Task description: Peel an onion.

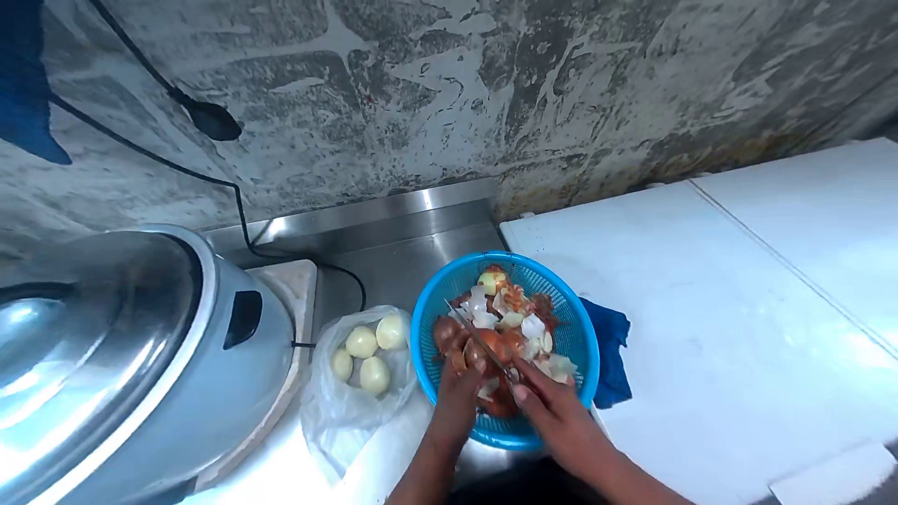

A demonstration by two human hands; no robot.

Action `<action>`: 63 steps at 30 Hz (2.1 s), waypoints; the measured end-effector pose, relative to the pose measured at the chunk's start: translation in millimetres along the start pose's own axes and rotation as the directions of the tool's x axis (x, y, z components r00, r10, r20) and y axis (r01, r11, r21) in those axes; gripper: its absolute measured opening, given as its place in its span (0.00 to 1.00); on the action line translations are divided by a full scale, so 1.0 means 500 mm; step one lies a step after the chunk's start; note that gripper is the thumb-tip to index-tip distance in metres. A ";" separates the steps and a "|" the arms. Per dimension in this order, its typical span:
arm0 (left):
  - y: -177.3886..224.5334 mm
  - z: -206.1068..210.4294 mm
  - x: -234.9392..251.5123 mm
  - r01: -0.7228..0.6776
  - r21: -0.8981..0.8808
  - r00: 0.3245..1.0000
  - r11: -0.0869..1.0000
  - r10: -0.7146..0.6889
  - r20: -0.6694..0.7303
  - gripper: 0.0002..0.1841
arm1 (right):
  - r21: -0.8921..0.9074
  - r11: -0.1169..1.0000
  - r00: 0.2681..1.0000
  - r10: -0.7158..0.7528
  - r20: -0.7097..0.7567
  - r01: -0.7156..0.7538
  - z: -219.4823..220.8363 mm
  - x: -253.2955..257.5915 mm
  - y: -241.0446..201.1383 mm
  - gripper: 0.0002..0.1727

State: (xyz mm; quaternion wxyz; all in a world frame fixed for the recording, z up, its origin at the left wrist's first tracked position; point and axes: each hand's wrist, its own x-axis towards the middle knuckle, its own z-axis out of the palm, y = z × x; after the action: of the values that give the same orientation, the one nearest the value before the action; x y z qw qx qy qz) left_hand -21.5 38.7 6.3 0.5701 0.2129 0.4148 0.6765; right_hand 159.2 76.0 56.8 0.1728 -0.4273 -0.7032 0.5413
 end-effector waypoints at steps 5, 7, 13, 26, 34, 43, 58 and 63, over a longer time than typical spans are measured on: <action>0.002 -0.001 0.010 -0.074 0.098 0.997 0.992 0.076 -0.014 0.45 | -0.029 0.999 1.000 -0.025 0.007 0.025 -0.016 0.029 -0.001 0.33; -0.002 0.008 0.007 -0.081 0.141 0.994 0.987 0.090 -0.059 0.45 | -0.060 0.996 0.997 -0.055 0.051 0.058 -0.024 0.035 0.007 0.35; -0.002 0.027 0.005 -0.092 0.360 0.982 0.928 0.145 -0.122 0.44 | -0.021 0.992 0.986 -0.123 0.108 0.126 -0.055 0.075 0.029 0.32; -0.046 0.056 -0.040 -0.069 0.270 0.977 0.960 0.120 -0.178 0.53 | -0.002 0.993 0.954 -0.117 0.276 0.122 -0.117 0.041 0.045 0.37; -0.047 0.067 -0.046 -0.099 0.244 0.971 0.965 0.148 -0.190 0.50 | -0.072 0.991 0.943 -0.080 0.322 0.109 -0.124 0.032 0.033 0.37; -0.051 0.049 -0.057 -0.084 0.140 0.984 0.986 0.105 -0.147 0.49 | -0.099 0.990 0.946 -0.061 0.318 0.097 -0.109 0.036 0.026 0.37; -0.045 0.035 -0.053 -0.061 0.045 0.993 0.997 0.065 -0.102 0.44 | -0.133 0.984 0.952 -0.074 0.298 0.118 -0.102 0.040 0.020 0.37; -0.050 0.041 -0.060 -0.132 0.116 0.985 0.984 0.144 -0.098 0.47 | -0.042 0.991 0.945 -0.108 0.309 0.127 -0.110 0.030 0.031 0.35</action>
State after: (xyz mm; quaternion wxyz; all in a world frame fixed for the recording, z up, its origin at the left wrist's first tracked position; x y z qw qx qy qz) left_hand 16.8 16.9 3.5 0.4865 0.2355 0.4650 0.7012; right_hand 196.0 122.3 58.9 0.0805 -0.3006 -0.7620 0.5679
